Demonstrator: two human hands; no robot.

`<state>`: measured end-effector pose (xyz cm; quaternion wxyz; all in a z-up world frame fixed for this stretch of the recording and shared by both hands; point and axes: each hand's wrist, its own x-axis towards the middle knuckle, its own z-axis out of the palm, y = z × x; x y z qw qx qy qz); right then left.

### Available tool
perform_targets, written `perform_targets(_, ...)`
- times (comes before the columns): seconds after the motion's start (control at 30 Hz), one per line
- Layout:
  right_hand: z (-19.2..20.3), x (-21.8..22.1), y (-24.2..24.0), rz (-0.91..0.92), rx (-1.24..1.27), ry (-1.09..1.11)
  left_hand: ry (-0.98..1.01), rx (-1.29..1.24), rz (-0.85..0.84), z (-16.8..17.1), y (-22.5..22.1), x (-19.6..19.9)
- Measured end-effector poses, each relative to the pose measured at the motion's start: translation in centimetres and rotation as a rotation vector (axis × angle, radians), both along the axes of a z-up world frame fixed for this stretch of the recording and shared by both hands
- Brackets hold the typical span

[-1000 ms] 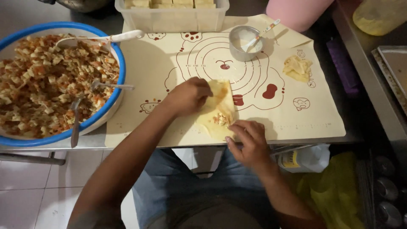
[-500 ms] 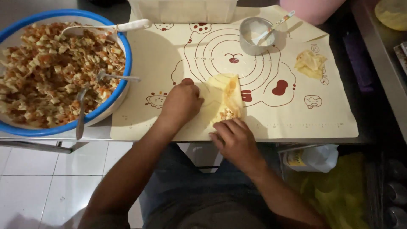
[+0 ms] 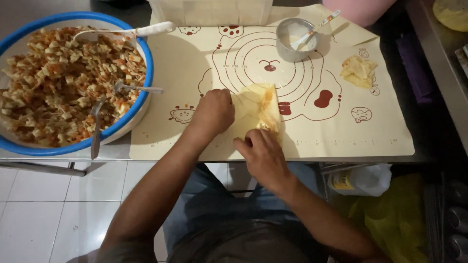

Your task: Preparing pastries by scooping filling from a large bowl onto individual dough squares and folding them into shape.

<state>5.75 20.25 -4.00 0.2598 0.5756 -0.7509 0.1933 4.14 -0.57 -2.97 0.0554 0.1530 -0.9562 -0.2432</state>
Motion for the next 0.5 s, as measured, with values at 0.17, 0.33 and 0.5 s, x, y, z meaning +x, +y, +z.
perform_targets(0.17,-1.5,-0.2,0.1,0.032,-0.019,-0.086,0.005,0.107,0.024,2.3,0.3,1.0)
perform_targets(0.33,1.2,0.9,-0.1,-0.006,-0.022,-0.007,-0.037,0.192,0.058,5.2,1.0,2.0)
perform_targets(0.5,0.4,0.0,-0.7,-0.047,-0.043,0.092,-0.014,0.219,0.026,4.2,0.4,1.2)
